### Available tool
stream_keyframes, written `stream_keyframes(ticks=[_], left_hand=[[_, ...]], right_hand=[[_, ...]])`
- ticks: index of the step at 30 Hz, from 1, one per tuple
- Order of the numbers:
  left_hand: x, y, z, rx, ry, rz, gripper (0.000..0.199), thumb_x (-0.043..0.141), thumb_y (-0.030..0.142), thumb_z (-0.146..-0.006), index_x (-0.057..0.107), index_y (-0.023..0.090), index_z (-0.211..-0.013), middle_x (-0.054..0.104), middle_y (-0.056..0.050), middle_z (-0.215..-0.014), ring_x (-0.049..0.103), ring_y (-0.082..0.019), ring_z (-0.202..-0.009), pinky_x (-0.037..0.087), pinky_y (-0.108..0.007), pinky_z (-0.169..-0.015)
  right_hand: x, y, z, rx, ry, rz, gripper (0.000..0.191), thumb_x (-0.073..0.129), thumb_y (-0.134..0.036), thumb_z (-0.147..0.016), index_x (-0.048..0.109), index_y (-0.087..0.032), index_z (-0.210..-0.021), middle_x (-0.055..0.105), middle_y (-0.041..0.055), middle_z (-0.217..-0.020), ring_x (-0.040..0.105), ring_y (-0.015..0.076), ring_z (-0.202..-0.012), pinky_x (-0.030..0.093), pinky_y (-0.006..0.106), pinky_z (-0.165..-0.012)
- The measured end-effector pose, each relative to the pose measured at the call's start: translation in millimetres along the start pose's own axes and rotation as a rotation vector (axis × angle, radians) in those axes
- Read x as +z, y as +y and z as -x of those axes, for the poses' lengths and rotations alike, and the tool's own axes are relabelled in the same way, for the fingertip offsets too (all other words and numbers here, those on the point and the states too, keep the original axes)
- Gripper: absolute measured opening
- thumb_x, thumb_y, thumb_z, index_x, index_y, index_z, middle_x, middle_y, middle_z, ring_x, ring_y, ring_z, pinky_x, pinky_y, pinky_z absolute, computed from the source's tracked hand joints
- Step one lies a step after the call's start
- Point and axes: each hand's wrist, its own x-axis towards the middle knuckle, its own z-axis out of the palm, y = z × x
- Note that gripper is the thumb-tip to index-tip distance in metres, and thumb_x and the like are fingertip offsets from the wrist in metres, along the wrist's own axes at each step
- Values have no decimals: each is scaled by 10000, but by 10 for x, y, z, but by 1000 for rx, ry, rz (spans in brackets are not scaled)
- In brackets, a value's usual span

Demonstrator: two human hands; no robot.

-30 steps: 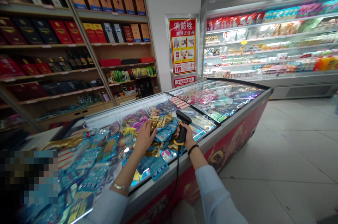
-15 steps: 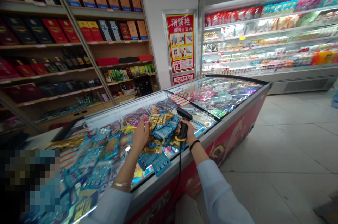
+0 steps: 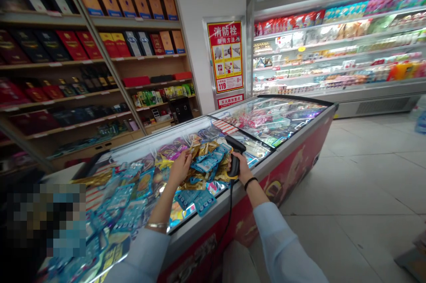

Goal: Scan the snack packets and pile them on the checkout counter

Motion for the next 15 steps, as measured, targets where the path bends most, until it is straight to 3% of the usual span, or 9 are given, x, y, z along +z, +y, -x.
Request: stream_keyframes(ticks=[4,7,11,15], left_hand=[[-132,16,26,77,10,74,389,352,364,-931,527,175,-1223,603,-129,-1267,554,-239,-1189,409,-416,-1017],[-283,35,78,131,39,76,375,391,316,-912,535,172,-1227,594,-124,-1281,530,-231,-1216,384,-416,-1050],[-575,-59,205,159,83,62,336,442,276,-886,571,188,-1183,617,-104,-1237,542,-219,-1193,389,-401,-1054],[-962,-346,417,115,163,34,296,470,246,-859,610,180,-1111,643,-110,-1182,567,-228,-1151,404,-414,-1039]], right_hand=[[26,-161,241,-47,-67,61,228,658,-378,-674,535,-194,-618,508,-25,-464,457,103,-368,406,233,-387],[180,-226,321,-36,-123,91,247,647,-388,-697,527,-196,-597,501,-14,-452,465,115,-377,399,236,-378],[577,-131,368,-63,-187,45,176,659,-352,-697,576,-200,-728,519,-32,-495,469,113,-377,400,230,-370],[1051,135,457,-12,-272,53,195,667,-352,-689,546,-199,-688,530,-29,-493,479,112,-369,391,223,-356]])
